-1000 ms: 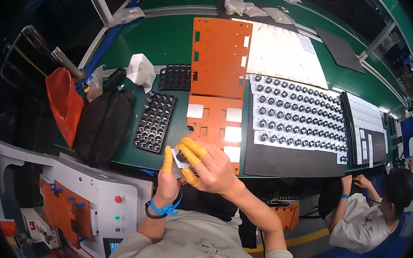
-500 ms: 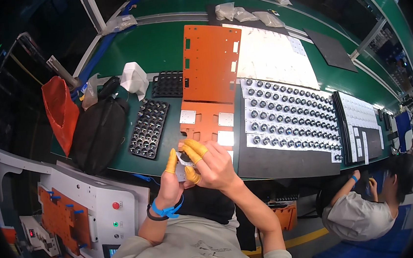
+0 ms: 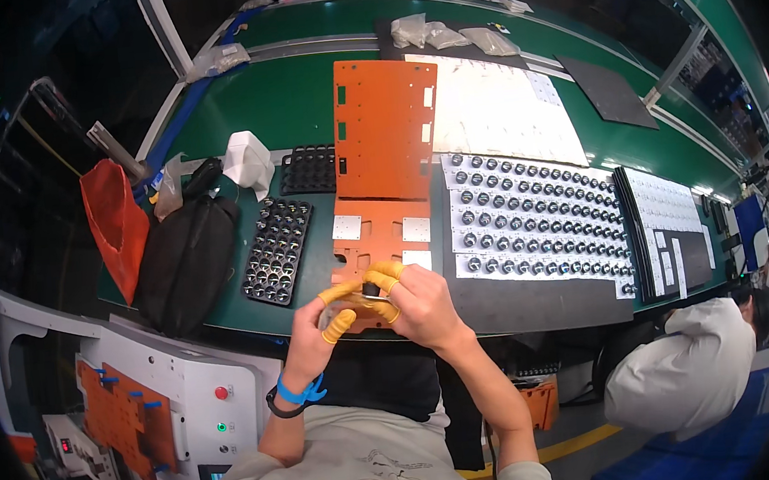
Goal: The person places small components onto an orange circuit board, then wipes the board and surrounding tray with a yellow cloth. They handle a small white packet and place components into slots on the board. Finally, the person places the board into a white machine labeled 'Oushi' and presses a button.
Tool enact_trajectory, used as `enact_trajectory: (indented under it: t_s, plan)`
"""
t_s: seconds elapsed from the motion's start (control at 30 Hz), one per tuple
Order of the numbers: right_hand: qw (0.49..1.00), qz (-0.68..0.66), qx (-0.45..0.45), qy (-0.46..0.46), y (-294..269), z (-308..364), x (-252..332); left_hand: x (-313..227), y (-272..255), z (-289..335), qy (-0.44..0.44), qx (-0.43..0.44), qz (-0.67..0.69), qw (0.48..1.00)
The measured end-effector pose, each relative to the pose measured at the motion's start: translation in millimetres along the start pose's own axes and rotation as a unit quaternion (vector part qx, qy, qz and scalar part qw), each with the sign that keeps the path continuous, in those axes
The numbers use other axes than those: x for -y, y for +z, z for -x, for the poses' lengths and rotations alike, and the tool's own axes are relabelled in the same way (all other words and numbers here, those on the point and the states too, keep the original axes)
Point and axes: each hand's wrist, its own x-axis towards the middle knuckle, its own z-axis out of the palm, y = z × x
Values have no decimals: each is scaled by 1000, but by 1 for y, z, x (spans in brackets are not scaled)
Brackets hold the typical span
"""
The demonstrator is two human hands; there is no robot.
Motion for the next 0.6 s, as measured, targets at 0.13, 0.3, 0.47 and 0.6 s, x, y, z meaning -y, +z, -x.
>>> enact_trajectory:
  t_s: [0.13, 0.3, 0.47, 0.6]
  plan:
    - [999, -6, 39, -24, 0, 1, 5, -10, -8, -4, 66, -29, -128, 989]
    - [998, -3, 65, -13, 2, -4, 18, 9, -6, -8, 81, -9, -56, 995]
    - [987, -114, 94, 55, 3, 0, 21, 14, -11, -11, 11, 9, 32, 999]
    - [981, -101, 58, 155, -2, 9, 17, 8, -23, -26, 48, -136, -245, 959]
